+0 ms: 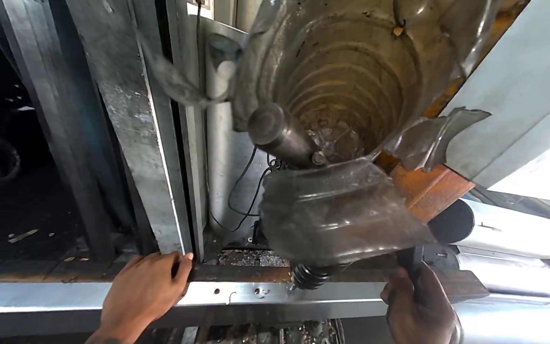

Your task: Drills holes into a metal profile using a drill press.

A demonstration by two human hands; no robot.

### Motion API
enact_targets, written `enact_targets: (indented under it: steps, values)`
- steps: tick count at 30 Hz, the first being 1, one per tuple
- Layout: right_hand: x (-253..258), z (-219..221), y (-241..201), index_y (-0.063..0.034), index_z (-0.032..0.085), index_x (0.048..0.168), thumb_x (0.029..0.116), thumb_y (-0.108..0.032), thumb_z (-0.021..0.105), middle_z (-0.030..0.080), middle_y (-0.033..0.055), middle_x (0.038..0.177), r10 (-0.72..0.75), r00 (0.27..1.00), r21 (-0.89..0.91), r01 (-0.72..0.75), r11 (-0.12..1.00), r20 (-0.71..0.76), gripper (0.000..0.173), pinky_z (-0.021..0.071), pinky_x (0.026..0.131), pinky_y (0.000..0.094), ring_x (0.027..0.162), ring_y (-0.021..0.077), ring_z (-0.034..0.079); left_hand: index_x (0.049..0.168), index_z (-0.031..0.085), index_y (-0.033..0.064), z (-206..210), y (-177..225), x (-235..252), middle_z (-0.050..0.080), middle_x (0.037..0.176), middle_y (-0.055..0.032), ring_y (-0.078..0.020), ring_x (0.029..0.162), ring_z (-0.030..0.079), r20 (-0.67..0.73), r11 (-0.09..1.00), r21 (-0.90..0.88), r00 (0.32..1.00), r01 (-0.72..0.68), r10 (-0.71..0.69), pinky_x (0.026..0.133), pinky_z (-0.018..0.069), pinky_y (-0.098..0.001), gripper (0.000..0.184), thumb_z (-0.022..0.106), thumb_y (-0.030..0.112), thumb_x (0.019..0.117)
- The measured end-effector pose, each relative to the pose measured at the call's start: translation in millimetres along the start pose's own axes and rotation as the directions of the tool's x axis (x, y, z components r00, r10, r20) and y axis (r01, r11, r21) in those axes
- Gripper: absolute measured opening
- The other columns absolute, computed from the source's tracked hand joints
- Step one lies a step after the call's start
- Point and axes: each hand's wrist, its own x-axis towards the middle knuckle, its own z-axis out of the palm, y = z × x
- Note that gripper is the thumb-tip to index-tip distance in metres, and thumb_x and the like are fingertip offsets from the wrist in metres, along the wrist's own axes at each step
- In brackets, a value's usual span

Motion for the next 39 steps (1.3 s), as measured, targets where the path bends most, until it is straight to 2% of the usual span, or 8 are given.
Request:
enact_targets:
  steps: [5, 10, 13, 24, 29, 39]
  values:
    - [0.4, 0.8, 1.5, 0.0183, 0.058, 0.119, 0.0994, -0.012, 0.055, 0.062, -0.0030, 0.067, -0.009, 1.000, -0.012, 0.009, 1.000, -0.002, 0.036, 0.0526, 0.044, 0.0183, 0.049, -0.0004, 0.058, 0.083, 0.071, 0.0088, -1.9, -0.1, 0.1, 0.073, 0.082, -0.0152, -0.0369, 0.090, 0.073, 0.019, 1.000, -0.021, 1.000, 0.006, -0.005, 0.088, 0.0534, -0.0574, 0.070, 0.022, 0.055, 0.1011]
    - [0.2, 2.8, 3.7, 0.0174, 0.058, 0.119, 0.0997, -0.013, 0.055, 0.061, -0.0035, 0.066, -0.020, 1.000, -0.011, 0.020, 1.000, -0.016, 0.036, 0.0524, 0.044, 0.0187, 0.049, -0.0001, 0.058, 0.080, 0.069, 0.0091, 0.6, -0.4, -0.3, 0.071, 0.078, -0.0141, -0.0357, 0.087, 0.073, 0.002, 1.000, -0.005, 1.000, 0.007, -0.007, 0.085, 0.0535, -0.0556, 0.070, 0.021, 0.055, 0.1012]
    - [0.4, 3.6, 2.3, 0.0167, 0.059, 0.118, 0.0994, -0.013, 0.055, 0.061, -0.0037, 0.066, -0.012, 1.000, -0.020, 0.012, 1.000, -0.015, 0.035, 0.0519, 0.044, 0.0182, 0.049, -0.0005, 0.058, 0.085, 0.072, 0.0089, 0.4, 0.0, 0.0, 0.073, 0.080, -0.0149, -0.0364, 0.089, 0.073, 0.002, 1.000, 0.001, 1.000, 0.015, -0.015, 0.086, 0.0540, -0.0555, 0.073, 0.019, 0.057, 0.1011]
    - [-0.4, 6.5, 5.4, 0.0160, 0.059, 0.118, 0.0993, -0.013, 0.055, 0.062, -0.0036, 0.067, -0.021, 0.999, -0.027, 0.020, 0.999, -0.032, 0.035, 0.0524, 0.044, 0.0175, 0.050, -0.0010, 0.058, 0.082, 0.070, 0.0090, 1.8, 0.4, -0.3, 0.072, 0.079, -0.0142, -0.0351, 0.089, 0.073, -0.017, 1.000, -0.009, 1.000, 0.001, -0.001, 0.089, 0.0533, -0.0546, 0.074, 0.018, 0.057, 0.1015]
    - [-0.4, 7.9, 6.9, 0.0151, 0.060, 0.118, 0.0985, -0.013, 0.055, 0.062, -0.0032, 0.066, -0.015, 0.999, -0.025, 0.014, 1.000, -0.036, 0.034, 0.0521, 0.043, 0.0186, 0.049, -0.0002, 0.058, 0.080, 0.070, 0.0080, 3.8, -2.5, 1.1, 0.072, 0.078, -0.0154, -0.0368, 0.087, 0.073, -0.042, 1.000, -0.014, 0.999, -0.027, 0.027, 0.086, 0.0536, -0.0560, 0.076, 0.017, 0.058, 0.1013]
    - [-0.2, 9.3, 8.7, 0.0154, 0.060, 0.120, 0.0988, -0.016, 0.054, 0.062, -0.0027, 0.066, -0.014, 0.999, -0.049, 0.012, 0.999, -0.041, 0.038, 0.0519, 0.044, 0.0186, 0.049, -0.0011, 0.058, 0.085, 0.072, 0.0079, 3.3, -3.7, 1.9, 0.074, 0.084, -0.0152, -0.0369, 0.093, 0.073, 0.005, 1.000, -0.013, 1.000, -0.013, 0.013, 0.092, 0.0523, -0.0566, 0.077, 0.017, 0.058, 0.1016]
